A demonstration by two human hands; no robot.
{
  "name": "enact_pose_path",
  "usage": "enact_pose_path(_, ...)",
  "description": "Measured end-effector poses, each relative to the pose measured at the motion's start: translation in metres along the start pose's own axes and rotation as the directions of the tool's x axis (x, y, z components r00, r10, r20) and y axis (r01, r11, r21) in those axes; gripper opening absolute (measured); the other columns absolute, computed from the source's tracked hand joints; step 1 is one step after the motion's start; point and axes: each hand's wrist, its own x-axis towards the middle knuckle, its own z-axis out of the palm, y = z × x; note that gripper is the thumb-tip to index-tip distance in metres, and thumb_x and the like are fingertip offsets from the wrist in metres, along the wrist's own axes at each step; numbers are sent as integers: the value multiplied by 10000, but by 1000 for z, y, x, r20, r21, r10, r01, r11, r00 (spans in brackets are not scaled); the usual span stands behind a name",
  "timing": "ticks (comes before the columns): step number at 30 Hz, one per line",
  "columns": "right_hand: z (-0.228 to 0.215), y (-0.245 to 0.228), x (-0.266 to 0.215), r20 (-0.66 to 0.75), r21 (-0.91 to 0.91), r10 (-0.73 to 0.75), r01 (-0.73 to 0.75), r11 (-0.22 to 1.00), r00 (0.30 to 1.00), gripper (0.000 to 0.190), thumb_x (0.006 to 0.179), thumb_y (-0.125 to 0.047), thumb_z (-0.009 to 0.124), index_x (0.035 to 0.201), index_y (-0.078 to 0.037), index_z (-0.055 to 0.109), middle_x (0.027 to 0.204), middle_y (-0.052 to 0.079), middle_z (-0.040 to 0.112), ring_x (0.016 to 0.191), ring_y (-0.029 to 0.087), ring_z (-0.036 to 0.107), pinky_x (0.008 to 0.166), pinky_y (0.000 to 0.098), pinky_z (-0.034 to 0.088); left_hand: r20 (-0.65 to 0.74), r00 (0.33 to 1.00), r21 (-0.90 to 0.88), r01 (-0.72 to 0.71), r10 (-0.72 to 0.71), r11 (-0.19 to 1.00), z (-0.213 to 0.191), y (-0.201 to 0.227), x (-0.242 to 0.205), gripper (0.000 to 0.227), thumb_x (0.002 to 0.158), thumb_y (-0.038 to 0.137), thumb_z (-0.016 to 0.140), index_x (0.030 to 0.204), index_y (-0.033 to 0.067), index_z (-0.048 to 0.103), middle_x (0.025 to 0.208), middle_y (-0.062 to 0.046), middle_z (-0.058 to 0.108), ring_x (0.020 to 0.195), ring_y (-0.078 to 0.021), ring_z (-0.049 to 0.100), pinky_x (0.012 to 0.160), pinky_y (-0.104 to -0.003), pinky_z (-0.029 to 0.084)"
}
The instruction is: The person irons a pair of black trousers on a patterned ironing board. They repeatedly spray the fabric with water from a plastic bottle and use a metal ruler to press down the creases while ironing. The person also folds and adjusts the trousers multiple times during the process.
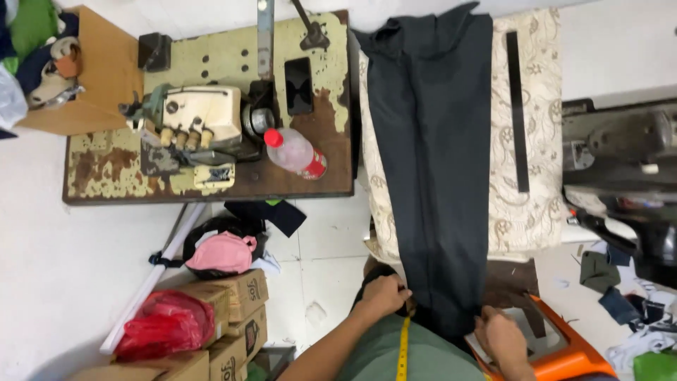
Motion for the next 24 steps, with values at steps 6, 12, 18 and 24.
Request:
enact_pose_path(6,-124,-118,33,168,-380,151,-78,922,974,600,951,-628,529,1260,-143,699,1260,149,744,1202,332,708,1000,456,563,-744,305,345,-585,594,733,-153,72,13,236,1064,87,511,1038,-59,695,939,-173,665,757,-306,655,612,-431,570)
enact_pose_path(12,-218,-280,162,-657,-407,-658,562,720,367,278,1056,-119,621,1280,-1,737,1184,221,713,1173,412,671,973,471,526,-748,142,517,-488,648,703,-270,137,165,448,927,32,578,1374,4,595,1533,-197,504,1472,-374,437,1283,-577,216)
enact_pose_path(18,-258,-350,248,-622,-434,-689,569,699,373,518,1093,-127,546,1553,111,520,1630,281,418,1495,467,336,1154,679,211,-719,367,567,-183,591,803,-318,154,205,525,1117,251,370,1596,37,360,1734,-145,185,1620,-319,147,1292,-659,4)
enact_pose_path(24,-272,-347,246,-578,-253,-518,466,848,630,840,1066,-465,328,1652,135,279,1714,253,141,1563,418,69,1158,747,-22,-690,489,639,65,534,767,-327,144,195,598,1120,422,300,1652,148,305,1730,-18,214,1618,-208,174,1287,-645,76)
